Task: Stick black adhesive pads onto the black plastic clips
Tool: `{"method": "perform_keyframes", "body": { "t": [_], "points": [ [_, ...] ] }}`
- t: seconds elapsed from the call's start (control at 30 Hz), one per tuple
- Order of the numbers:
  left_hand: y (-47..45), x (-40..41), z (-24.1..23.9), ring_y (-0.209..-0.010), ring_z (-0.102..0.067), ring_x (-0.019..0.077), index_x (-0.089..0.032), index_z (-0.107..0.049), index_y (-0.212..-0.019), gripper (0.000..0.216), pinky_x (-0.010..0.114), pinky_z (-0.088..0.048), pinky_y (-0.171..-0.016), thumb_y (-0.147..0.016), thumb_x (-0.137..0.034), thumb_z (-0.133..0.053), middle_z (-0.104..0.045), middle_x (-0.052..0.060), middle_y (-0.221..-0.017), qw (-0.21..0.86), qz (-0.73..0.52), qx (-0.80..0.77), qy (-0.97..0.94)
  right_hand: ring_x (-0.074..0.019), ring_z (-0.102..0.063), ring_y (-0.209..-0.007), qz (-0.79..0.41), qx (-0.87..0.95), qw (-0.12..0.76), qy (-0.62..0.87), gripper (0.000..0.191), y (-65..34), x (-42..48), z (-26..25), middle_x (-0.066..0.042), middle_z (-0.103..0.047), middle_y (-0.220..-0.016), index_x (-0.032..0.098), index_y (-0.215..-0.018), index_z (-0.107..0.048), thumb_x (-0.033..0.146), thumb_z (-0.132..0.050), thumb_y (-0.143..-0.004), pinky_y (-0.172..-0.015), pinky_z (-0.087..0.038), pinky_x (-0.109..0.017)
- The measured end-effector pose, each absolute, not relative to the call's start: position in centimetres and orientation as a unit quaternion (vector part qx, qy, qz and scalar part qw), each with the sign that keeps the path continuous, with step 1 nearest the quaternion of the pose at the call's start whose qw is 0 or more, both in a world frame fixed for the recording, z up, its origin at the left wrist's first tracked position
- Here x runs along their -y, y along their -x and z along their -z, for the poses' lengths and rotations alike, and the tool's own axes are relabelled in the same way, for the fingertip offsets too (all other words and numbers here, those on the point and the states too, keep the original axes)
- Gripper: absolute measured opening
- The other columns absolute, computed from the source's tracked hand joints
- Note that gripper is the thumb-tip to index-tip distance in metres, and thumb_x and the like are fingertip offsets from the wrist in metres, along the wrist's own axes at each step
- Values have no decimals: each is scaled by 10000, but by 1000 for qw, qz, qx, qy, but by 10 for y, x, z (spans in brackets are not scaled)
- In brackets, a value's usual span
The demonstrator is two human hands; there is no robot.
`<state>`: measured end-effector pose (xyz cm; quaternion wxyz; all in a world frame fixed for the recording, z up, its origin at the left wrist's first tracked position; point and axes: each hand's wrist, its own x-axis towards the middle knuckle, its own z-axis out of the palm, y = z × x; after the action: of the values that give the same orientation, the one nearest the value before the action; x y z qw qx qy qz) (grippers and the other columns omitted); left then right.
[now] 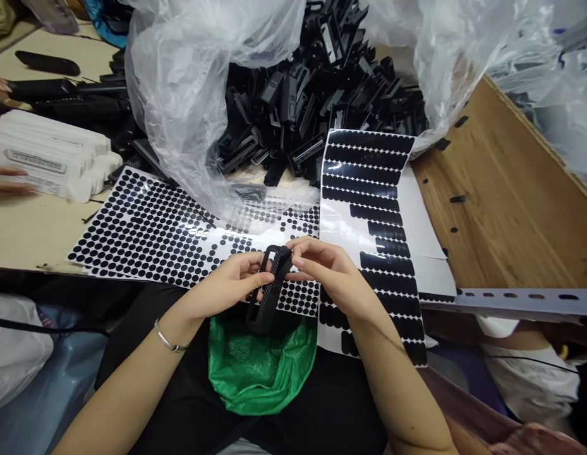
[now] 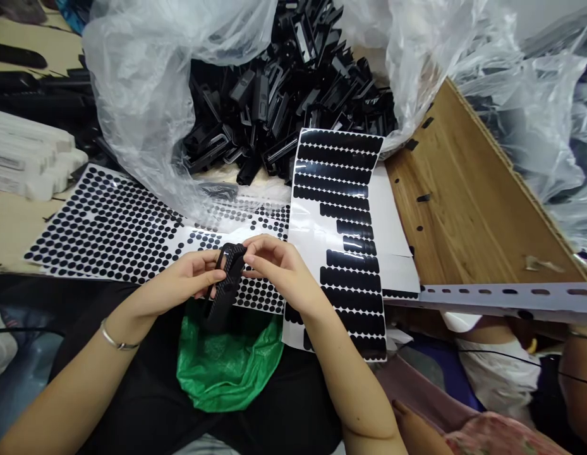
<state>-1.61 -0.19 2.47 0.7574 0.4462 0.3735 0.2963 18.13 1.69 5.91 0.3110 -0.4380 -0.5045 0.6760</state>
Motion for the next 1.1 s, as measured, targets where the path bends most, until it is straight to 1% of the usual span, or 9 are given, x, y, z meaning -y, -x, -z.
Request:
{"method": "perform_keyframes", "body": {
  "t": [0.27, 0.47, 0.67, 0.97, 1.1],
  "points": [
    [16, 2, -25, -611, -478, 77, -168, -614, -861, 190, 210, -443, -562, -813, -333, -696, -548, -23, -792, 751, -298, -376, -454, -166, -607, -957, -671, 509, 308, 443, 173, -181, -15, -61, -40, -570, -1049, 185, -766, -625, 330, -695, -831, -803, -620, -335],
    [16, 3, -25, -614, -481, 83, -168, -618, -876, 221, 220, -444, -570, -811, -365, -694, -543, -20, -794, 746, -290, -387, -458, -167, -600, -950, -662, 518, 310, 444, 172, -181, -15, -61, -44, -559, -1039, 186, -778, -618, 331, -689, -837, -802, -617, -330],
    [17, 3, -25, -624, -486, 85, -168, -604, -856, 217, 230, -453, -589, -817, -366, -682, -536, -21, -809, 744, -282, -392, -462, -158, -591, -939, -651, 531, 306, 447, 150, -180, -14, -61, -41, -547, -1027, 188, -782, -618, 311, -682, -840, -788, -603, -301],
    [15, 3, -29, -673, -509, 105, -165, -600, -836, 208, 228, -467, -601, -799, -343, -700, -516, -15, -796, 744, -284, -396, -458, -171, -589, -940, -630, 549, 310, 453, 147, -180, -12, -61, -49, -557, -1013, 193, -786, -617, 314, -675, -845, -815, -588, -326],
    [15, 4, -28, -697, -516, 118, -170, -615, -873, 192, 233, -471, -606, -807, -335, -687, -542, -3, -815, 734, -293, -395, -469, -183, -590, -949, -626, 553, 317, 449, 135, -179, -11, -61, -54, -564, -1015, 198, -792, -622, 310, -674, -847, -821, -588, -344]
  ]
}}
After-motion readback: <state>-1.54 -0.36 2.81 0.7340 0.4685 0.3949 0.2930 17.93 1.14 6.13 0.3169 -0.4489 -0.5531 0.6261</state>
